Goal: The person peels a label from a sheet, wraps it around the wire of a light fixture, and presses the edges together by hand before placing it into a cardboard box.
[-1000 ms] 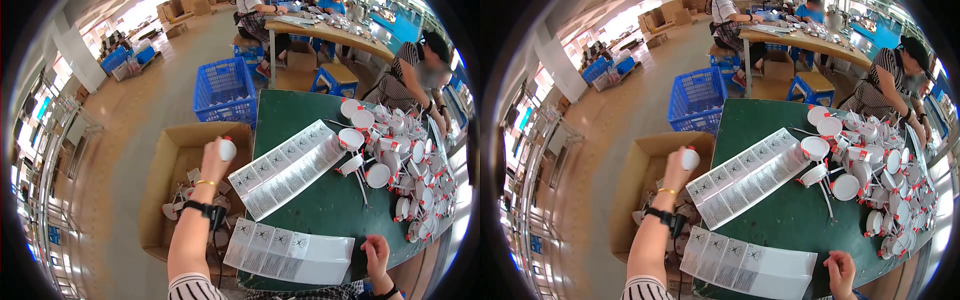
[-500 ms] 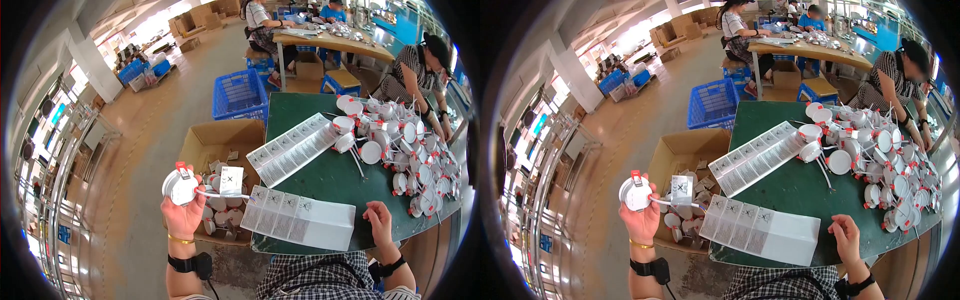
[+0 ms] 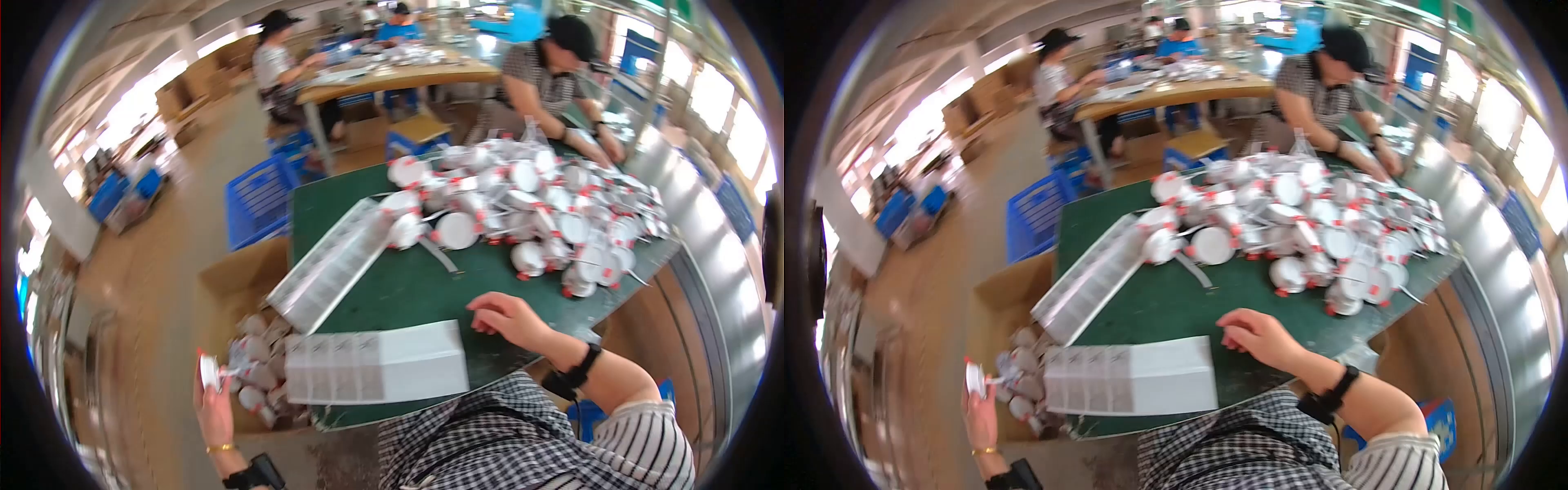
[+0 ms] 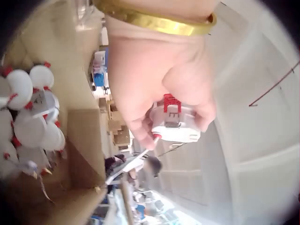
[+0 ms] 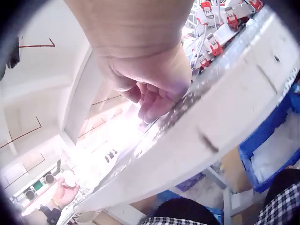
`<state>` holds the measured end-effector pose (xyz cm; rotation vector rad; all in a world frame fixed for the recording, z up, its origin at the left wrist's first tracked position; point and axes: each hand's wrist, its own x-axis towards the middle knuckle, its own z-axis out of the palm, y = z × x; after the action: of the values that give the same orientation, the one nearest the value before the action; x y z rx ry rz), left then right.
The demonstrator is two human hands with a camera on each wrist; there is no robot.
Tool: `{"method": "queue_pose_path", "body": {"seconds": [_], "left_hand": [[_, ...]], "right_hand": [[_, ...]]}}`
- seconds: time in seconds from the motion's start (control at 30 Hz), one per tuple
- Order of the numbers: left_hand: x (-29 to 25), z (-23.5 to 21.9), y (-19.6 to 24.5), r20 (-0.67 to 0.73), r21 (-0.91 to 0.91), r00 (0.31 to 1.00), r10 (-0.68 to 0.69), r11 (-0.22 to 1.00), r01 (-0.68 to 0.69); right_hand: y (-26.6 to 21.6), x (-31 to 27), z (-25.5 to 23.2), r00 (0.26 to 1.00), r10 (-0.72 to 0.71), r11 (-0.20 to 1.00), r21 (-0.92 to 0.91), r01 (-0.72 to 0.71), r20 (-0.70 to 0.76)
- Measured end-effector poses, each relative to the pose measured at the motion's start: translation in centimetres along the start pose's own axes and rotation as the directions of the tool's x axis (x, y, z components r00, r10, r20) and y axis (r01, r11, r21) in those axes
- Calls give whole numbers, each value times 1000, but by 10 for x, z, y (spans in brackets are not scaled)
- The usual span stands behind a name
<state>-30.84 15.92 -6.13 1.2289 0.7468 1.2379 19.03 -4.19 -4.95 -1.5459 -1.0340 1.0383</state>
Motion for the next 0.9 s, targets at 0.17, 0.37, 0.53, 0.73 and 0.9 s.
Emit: {"method": "queue_pose_path", "body": {"seconds": [0.17, 0.37, 0.53, 0.73, 0.9], "left_hand": [[17, -19, -43, -41, 383, 997, -72, 920, 83], [18, -8, -35, -206, 477, 977, -50, 867, 145], [-18, 94, 29, -63, 704, 994, -93, 701, 110], [-55, 141, 40, 265, 601, 962, -63, 791, -114], [-60, 160, 25, 263, 570, 950, -170, 822, -10]], "right_hand": [[2, 26, -25, 988, -133, 965, -237, 112, -78], [-25, 78, -31, 867, -498, 627, -701, 339, -26], [-37, 124, -14, 911, -346, 285, -900, 329, 223], [-31, 135, -14, 777, -213, -185, -805, 564, 593], [-39, 122, -13, 582, -240, -272, -629, 728, 777]]}}
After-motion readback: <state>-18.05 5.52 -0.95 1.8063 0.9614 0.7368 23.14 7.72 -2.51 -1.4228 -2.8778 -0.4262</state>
